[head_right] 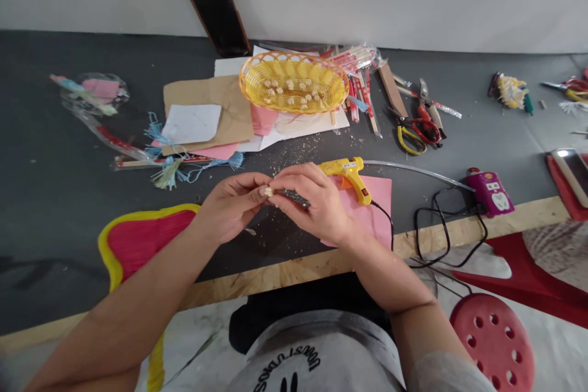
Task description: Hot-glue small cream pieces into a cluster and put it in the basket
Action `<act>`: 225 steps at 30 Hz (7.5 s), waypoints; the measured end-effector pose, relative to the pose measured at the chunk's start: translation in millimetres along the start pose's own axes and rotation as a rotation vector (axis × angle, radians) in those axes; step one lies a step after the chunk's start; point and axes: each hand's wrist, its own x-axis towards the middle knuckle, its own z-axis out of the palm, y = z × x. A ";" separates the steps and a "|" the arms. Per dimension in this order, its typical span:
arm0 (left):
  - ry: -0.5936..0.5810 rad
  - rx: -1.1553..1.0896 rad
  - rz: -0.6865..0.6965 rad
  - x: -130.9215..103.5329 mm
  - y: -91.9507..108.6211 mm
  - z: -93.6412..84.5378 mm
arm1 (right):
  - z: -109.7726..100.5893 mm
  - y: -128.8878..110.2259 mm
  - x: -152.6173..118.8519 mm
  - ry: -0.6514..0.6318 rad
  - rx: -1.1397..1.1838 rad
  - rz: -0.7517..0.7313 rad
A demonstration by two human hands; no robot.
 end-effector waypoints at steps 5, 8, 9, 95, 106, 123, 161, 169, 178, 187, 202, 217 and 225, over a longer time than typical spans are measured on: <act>0.014 0.065 0.010 -0.3 -0.6 -2.6 | 1.3 3.3 0.9 0.019 -0.143 -0.087; -0.001 0.067 -0.007 -1.0 0.3 -1.9 | 1.8 3.8 0.5 0.002 -0.126 -0.090; -0.004 0.061 -0.013 -1.1 0.7 -1.4 | 1.7 3.7 0.3 -0.002 -0.109 -0.079; 0.068 0.021 0.120 6.4 3.7 1.2 | -113.2 66.1 -55.2 -0.151 -0.869 0.438; 0.050 0.086 0.023 -1.2 2.9 33.7 | -46.4 -5.5 -4.2 -0.178 0.074 0.025; 0.041 -0.027 -0.083 13.0 -21.4 29.6 | -25.9 28.5 -13.9 -0.058 0.120 -0.005; 0.691 1.292 0.257 -81.5 -3.0 -95.7 | -126.9 -7.9 -17.5 -0.048 -0.236 -0.032; 0.646 1.259 0.389 -49.5 19.7 -41.2 | -148.9 -2.1 -2.5 0.022 -0.157 0.018; -0.233 -0.087 0.114 20.7 15.7 21.3 | -64.2 -17.6 9.4 -0.044 0.074 -0.126; -0.254 -0.128 -0.091 18.4 -9.8 6.4 | -26.1 8.2 -4.8 -0.030 0.047 -0.085; -0.183 -0.023 -0.168 20.9 -9.2 6.3 | -18.5 21.6 -15.4 -0.067 -0.023 -0.038; -0.219 0.009 -0.160 20.3 -11.7 4.7 | -18.2 18.7 -16.3 -0.079 -0.011 -0.068; -0.237 0.039 -0.129 20.5 -12.4 5.2 | -18.1 18.3 -16.7 -0.098 0.003 -0.074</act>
